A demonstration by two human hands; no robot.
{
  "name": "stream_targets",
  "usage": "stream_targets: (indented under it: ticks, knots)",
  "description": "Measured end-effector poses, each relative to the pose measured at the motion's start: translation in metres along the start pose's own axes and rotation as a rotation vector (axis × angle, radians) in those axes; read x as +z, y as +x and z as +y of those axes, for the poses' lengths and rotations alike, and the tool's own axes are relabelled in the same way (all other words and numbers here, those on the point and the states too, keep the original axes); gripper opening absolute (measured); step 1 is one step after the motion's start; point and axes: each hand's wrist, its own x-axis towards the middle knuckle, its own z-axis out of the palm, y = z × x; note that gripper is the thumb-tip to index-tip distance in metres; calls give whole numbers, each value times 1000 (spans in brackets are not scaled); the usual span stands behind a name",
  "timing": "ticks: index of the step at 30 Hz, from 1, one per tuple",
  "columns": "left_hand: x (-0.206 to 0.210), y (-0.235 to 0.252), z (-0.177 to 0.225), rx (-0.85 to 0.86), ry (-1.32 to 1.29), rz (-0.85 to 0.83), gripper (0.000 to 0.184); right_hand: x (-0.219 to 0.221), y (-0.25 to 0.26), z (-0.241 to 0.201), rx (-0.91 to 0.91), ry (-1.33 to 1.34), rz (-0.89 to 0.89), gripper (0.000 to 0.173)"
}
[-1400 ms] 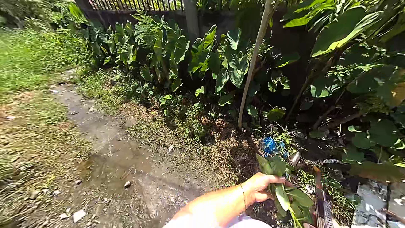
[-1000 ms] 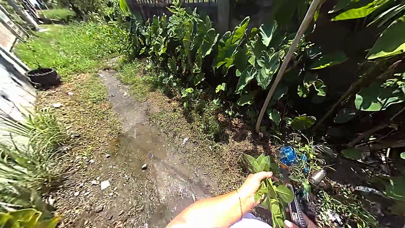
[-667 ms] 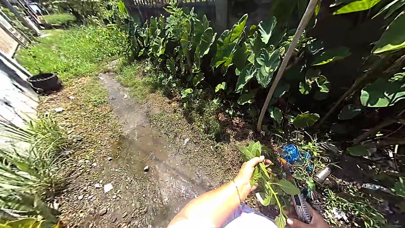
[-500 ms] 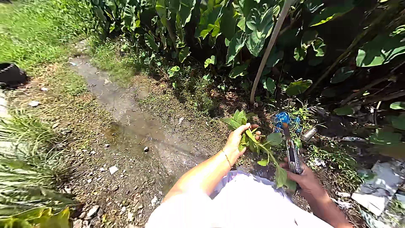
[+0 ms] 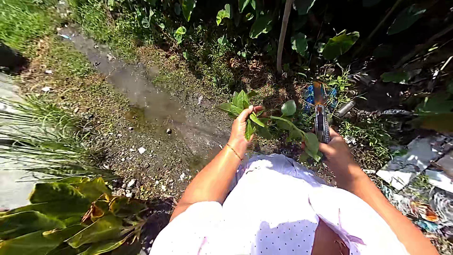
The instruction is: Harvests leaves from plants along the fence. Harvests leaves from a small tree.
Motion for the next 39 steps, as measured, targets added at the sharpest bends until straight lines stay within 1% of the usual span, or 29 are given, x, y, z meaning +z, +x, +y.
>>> stream_targets:
  ticks: [2,5,9,11,15,17,19,21,23,26,31,33,35,37,39]
  knots:
    - [2,-11,-3,49,-16,57,28,-9,0,-2,18,44,-16,45]
    - [-4,-23,-14,92,-114,138,27,-22,1,-3,18,160,-61,35]
    - [-8,-40,-40,90,-162,202,25,-20,2,8,5,203,-98,40]
    - [-4,-44,-54,97,-171,184,23,-12,2,12,-22,147,-114,44]
    - [3,-52,-72,119,-178,169,22,-3,3,26,-68,69,-252,43]
    - [6,-55,-75,131,-178,211,21,3,4,27,-76,1,-322,42]
    - [11,-53,-77,126,-182,271,14,8,7,27,-98,-72,-382,43]
    - [15,-49,-75,95,-189,283,15,11,13,25,-121,-106,-432,43]
    - [16,-44,-73,78,-189,244,20,14,20,22,-108,-160,-448,43]
    - [16,-30,-66,62,-183,177,24,18,33,15,-63,-270,-448,45]
    - [20,2,-47,35,-176,137,19,25,52,6,6,-261,-460,51]
    - [19,16,-40,34,-169,157,19,31,61,3,-1,-233,-413,48]
    - [17,30,-31,23,-135,217,12,38,71,-2,7,-181,-326,42]
    - [15,49,-19,25,-92,263,9,49,84,-11,68,-114,-235,46]
    - [13,69,-7,47,-32,256,12,61,102,-22,67,-68,-187,47]
